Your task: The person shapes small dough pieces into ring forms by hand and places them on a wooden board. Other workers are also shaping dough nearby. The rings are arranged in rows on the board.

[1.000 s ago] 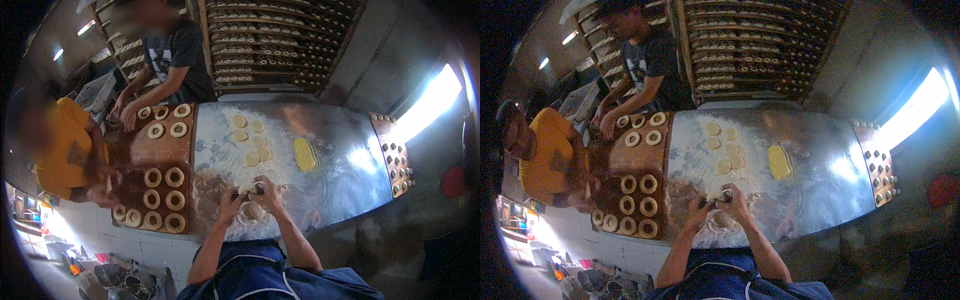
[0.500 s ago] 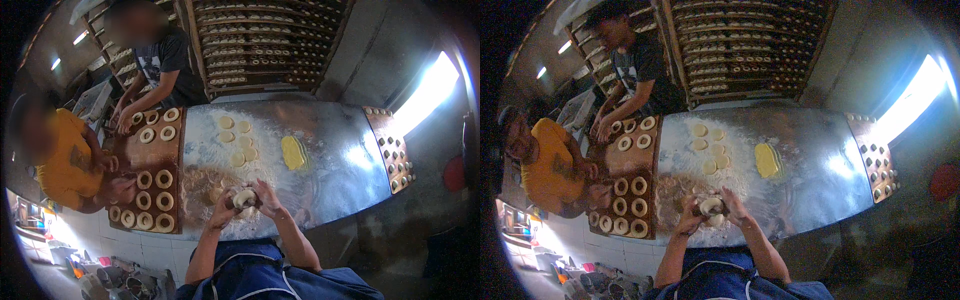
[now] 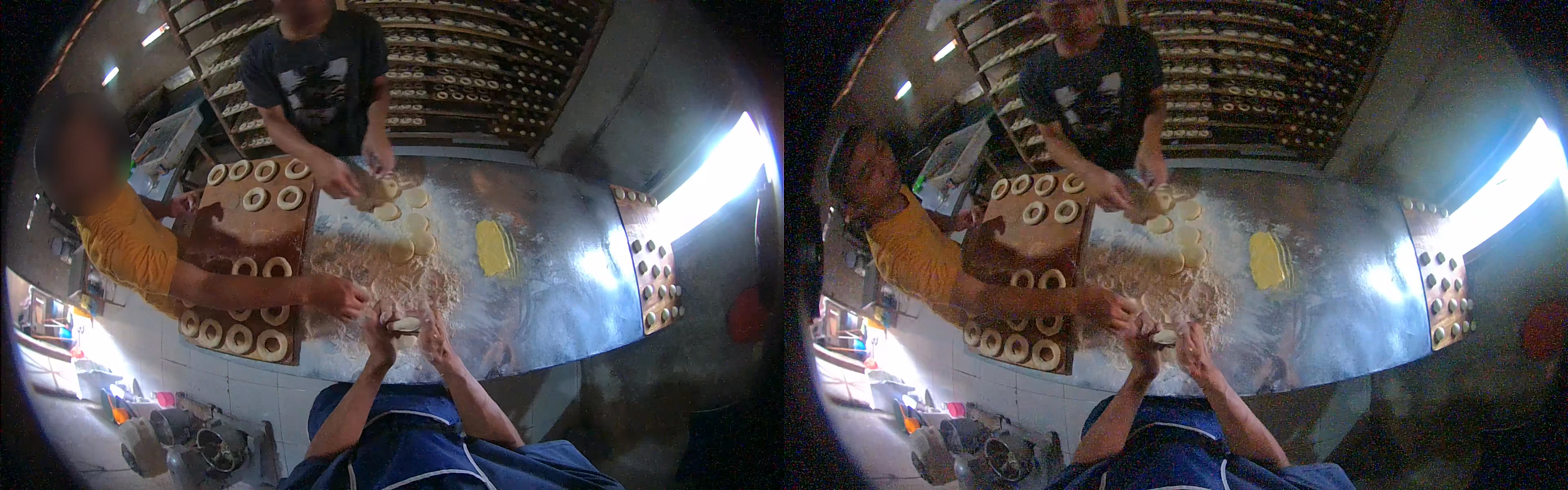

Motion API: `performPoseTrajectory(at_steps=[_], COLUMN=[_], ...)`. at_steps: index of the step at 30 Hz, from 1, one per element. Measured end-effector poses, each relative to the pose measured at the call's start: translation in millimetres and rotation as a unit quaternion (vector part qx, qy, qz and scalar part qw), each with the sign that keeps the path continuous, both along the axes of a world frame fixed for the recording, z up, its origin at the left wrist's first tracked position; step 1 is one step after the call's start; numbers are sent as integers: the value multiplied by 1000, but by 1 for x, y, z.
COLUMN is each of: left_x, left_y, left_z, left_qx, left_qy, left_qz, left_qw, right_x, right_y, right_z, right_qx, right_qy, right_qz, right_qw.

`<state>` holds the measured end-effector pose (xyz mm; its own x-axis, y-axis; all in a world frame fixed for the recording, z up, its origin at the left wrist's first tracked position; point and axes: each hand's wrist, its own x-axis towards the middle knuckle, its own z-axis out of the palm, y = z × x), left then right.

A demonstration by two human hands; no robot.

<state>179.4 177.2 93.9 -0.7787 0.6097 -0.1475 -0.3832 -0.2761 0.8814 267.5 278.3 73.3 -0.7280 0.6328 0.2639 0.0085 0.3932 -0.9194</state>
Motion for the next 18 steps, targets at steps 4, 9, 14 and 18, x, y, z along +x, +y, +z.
performPoseTrajectory(at_steps=[4,9,14,18], left_x=[-2,-6,-18,-30], left_y=[-7,-12,-14,-27], left_z=[-17,-24,-13,-14], left_qx=[-206,86,-289,313], left_qy=[338,-10,497,-254], left_qz=[-41,-102,-12,-29], left_qw=[917,991,818,915], right_x=[-2,-5,-14,-23], right_y=[1,-16,-31,-49], right_z=[25,24,2,-4], right_qx=[-206,-205,-126,46], right_qy=[-223,-52,-155,5], right_qz=[79,27,58,-6], right_qw=[949,977,978,999])
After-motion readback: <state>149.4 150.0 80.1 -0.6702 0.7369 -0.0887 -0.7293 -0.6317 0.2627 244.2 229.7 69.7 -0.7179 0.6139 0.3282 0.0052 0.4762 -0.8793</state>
